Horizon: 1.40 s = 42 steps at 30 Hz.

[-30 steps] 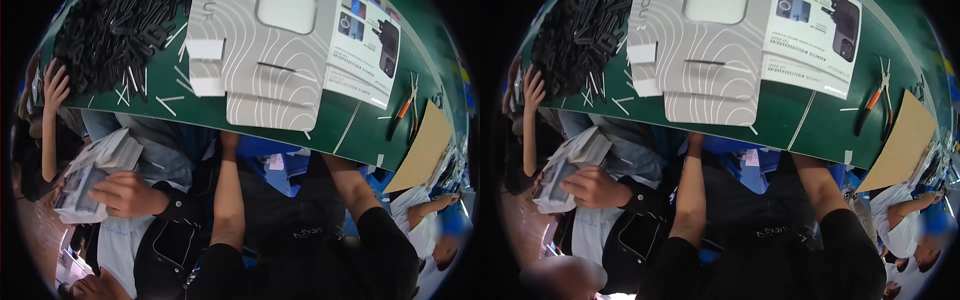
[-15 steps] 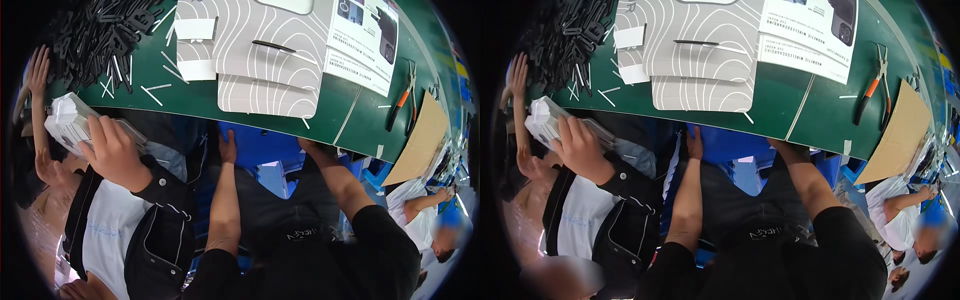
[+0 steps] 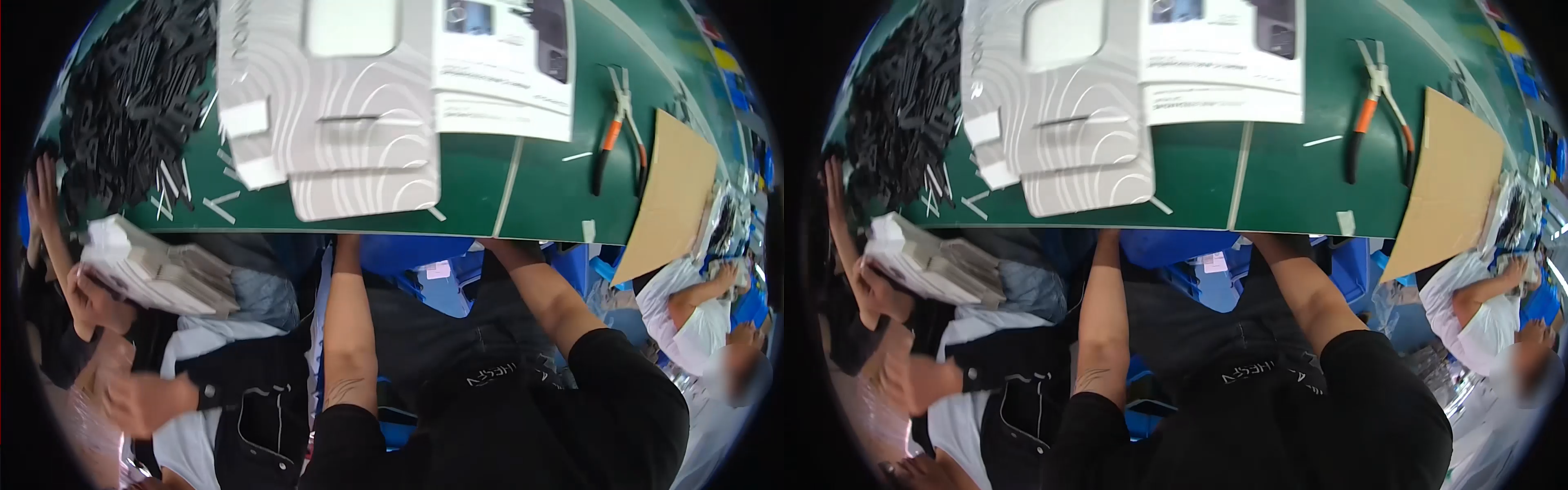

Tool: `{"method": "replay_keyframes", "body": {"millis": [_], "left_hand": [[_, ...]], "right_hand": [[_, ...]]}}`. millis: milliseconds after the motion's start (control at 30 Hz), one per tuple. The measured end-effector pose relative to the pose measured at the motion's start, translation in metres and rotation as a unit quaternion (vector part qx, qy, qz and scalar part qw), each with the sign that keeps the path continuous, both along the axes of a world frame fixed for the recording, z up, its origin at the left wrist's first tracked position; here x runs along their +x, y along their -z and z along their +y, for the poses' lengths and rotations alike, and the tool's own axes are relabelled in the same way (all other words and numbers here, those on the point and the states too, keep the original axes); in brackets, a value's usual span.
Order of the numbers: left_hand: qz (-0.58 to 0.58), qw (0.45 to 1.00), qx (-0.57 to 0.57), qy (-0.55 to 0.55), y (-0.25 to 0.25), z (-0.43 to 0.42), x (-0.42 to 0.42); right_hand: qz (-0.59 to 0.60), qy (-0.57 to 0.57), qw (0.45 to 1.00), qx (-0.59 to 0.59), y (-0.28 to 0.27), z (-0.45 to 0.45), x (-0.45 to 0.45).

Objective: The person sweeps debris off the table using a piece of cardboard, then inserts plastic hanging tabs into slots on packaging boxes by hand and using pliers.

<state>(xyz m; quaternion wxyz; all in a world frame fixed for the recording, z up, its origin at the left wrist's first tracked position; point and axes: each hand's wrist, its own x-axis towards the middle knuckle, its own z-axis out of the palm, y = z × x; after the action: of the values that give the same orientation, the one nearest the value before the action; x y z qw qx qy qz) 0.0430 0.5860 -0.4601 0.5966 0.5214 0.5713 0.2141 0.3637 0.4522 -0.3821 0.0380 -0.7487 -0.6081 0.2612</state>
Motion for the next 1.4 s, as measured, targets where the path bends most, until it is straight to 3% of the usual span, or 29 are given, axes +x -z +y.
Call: {"method": "replay_keyframes", "body": {"millis": [100,267,433,500,567,633,700,733,800,833,867,900,1000,1167,1300,1367,1400], "left_hand": [[0.028,0.997,-0.006,0.065,0.016,-0.004,0.001],[0.084,0.99,-0.003,0.112,0.045,-0.029,-0.017],[0.058,0.997,0.007,0.059,0.086,-0.097,-0.052],[0.248,0.954,0.079,0.152,0.027,-0.063,-0.037],[0.316,0.918,0.131,0.203,0.017,-0.049,-0.014],[0.282,0.948,0.089,0.121,0.03,-0.045,-0.022],[0.248,0.967,0.044,0.043,0.05,-0.031,-0.035],[0.232,0.973,0.02,0.011,0.056,-0.022,-0.042],[0.266,0.959,0.06,0.075,0.063,-0.002,-0.05],[-0.007,0.988,-0.153,0.03,0.039,0.02,-0.049],[0.081,0.985,-0.108,0.104,0.016,0.025,-0.033],[0.231,0.95,-0.012,0.207,-0.008,0.028,-0.017],[0.335,0.875,0.062,0.344,-0.062,0.041,0.025],[0.365,0.759,0.06,0.536,-0.071,0.069,0.068],[0.374,0.681,0.072,0.625,-0.066,0.074,0.098],[0.379,0.657,0.084,0.647,-0.062,0.075,0.108],[0.383,0.651,0.087,0.649,-0.062,0.075,0.108]], "right_hand": [[-0.117,-0.038,0.989,0.082,-0.049,0.016,-0.003],[-0.082,0.032,0.995,0.036,-0.014,-0.018,0.0],[-0.009,0.114,0.993,-0.018,0.013,-0.06,-0.019],[0.042,0.152,0.987,-0.041,0.023,-0.066,-0.029],[0.129,0.214,0.965,-0.078,0.027,-0.07,-0.038],[0.242,0.285,0.916,-0.144,0.012,-0.065,-0.04],[0.318,0.275,0.875,-0.24,-0.092,-0.031,-0.022],[0.316,0.3,0.871,-0.227,-0.109,-0.038,-0.021],[0.266,0.226,0.935,-0.065,-0.131,-0.058,-0.009],[0.256,0.254,0.931,-0.053,-0.139,-0.063,-0.001],[0.253,0.308,0.916,-0.034,-0.147,-0.069,0.004],[0.251,0.363,0.897,-0.013,-0.154,-0.073,0.006],[0.237,0.482,0.842,0.038,-0.157,-0.084,0.02],[0.272,0.549,0.789,0.052,-0.141,-0.103,0.012],[0.258,0.731,0.628,0.069,-0.093,-0.151,-0.013],[0.083,0.751,0.654,0.023,-0.033,-0.186,-0.03],[0.06,0.773,0.632,0.001,-0.021,-0.203,-0.028]]}}
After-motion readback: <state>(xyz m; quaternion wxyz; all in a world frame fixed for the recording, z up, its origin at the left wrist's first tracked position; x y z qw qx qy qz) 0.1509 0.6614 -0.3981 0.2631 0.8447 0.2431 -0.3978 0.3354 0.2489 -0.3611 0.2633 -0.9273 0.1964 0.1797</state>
